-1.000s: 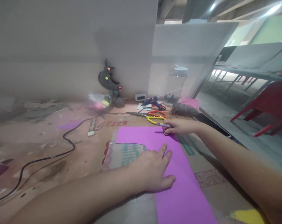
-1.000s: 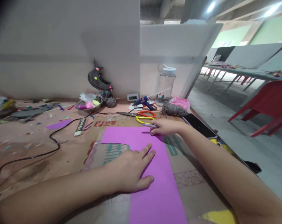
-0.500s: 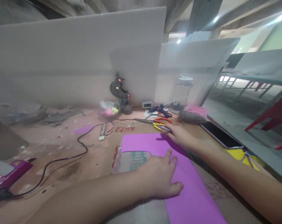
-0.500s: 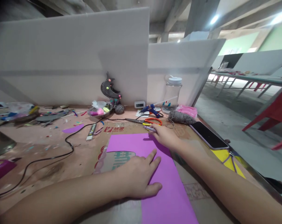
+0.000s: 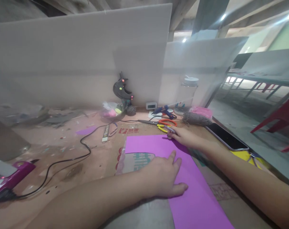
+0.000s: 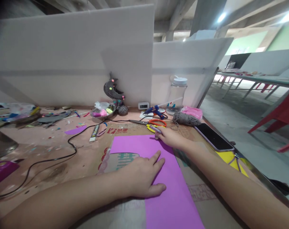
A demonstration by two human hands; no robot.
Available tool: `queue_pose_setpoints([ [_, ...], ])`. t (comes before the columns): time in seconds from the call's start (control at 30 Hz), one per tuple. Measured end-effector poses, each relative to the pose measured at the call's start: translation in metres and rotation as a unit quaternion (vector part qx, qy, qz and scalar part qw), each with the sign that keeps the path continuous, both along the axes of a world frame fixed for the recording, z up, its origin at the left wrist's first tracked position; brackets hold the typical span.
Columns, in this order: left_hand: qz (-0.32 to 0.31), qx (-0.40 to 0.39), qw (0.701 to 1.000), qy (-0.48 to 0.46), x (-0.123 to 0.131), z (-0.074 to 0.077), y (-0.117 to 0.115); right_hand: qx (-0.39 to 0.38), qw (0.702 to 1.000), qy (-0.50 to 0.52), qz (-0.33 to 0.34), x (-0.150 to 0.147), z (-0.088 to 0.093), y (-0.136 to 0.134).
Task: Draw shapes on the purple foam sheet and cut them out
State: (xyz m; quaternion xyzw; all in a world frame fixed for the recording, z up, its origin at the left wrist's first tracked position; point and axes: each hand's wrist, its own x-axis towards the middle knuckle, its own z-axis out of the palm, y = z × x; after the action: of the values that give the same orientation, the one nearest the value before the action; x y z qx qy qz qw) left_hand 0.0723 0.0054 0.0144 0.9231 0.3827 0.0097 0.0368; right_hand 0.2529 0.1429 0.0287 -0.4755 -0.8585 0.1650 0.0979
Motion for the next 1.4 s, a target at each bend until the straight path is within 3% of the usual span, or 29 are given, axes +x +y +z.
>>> queue_pose_setpoints([
  [0.1, 0.003, 0.002, 1.000, -0.004, -0.001, 0.000, 0.000, -0.067, 0.996, 0.045, 0.026, 0.011, 0.013, 0.005],
  [0.3, 0.002, -0.012, 0.997, -0.072, -0.012, 0.003, 0.017, -0.205, 0.970, 0.118, -0.053, 0.023, 0.018, 0.012],
  [0.43, 0.109, 0.013, 0.991, -0.077, -0.029, -0.005, 0.049, -0.249, 0.950, 0.180, -0.064, 0.025, 0.012, 0.017],
  [0.5, 0.153, 0.006, 0.986, -0.070, -0.034, -0.010, 0.062, -0.254, 0.946, 0.192, -0.063, 0.025, 0.010, 0.019],
  [0.6, 0.141, -0.028, 0.988, -0.056, -0.028, -0.012, 0.070, -0.252, 0.948, 0.187, -0.051, 0.026, 0.009, 0.021],
  [0.73, 0.006, -0.103, 0.993, -0.061, -0.003, 0.006, 0.059, -0.245, 0.952, 0.178, -0.045, 0.027, 0.010, 0.020],
  [0.8, -0.113, -0.226, 0.960, -0.120, 0.009, 0.016, 0.053, -0.248, 0.949, 0.188, -0.043, 0.027, 0.010, 0.019],
  [0.83, -0.126, -0.250, 0.948, -0.152, 0.013, 0.019, 0.051, -0.250, 0.947, 0.195, -0.043, 0.027, 0.010, 0.018],
  [0.87, -0.106, -0.239, 0.949, -0.177, 0.016, 0.020, 0.050, -0.250, 0.947, 0.199, -0.042, 0.027, 0.010, 0.018],
  [1.0, 0.077, -0.086, 0.978, -0.173, 0.015, 0.014, 0.051, -0.239, 0.953, 0.181, -0.053, 0.025, 0.011, 0.017],
  [1.03, 0.068, -0.102, 0.979, -0.161, 0.014, 0.012, 0.050, -0.240, 0.953, 0.177, -0.055, 0.025, 0.012, 0.017],
  [1.17, -0.106, -0.257, 0.948, -0.154, 0.013, 0.017, 0.043, -0.241, 0.954, 0.176, -0.039, 0.025, 0.012, 0.019],
  [1.2, -0.106, -0.254, 0.948, -0.162, 0.013, 0.018, 0.042, -0.240, 0.953, 0.179, -0.035, 0.025, 0.012, 0.019],
  [1.33, 0.042, -0.139, 0.977, -0.155, 0.015, 0.012, 0.045, -0.222, 0.960, 0.167, -0.044, 0.024, 0.011, 0.019],
  [1.4, 0.027, -0.143, 0.982, -0.123, 0.016, 0.006, 0.045, -0.208, 0.966, 0.148, -0.047, 0.023, 0.011, 0.019],
])
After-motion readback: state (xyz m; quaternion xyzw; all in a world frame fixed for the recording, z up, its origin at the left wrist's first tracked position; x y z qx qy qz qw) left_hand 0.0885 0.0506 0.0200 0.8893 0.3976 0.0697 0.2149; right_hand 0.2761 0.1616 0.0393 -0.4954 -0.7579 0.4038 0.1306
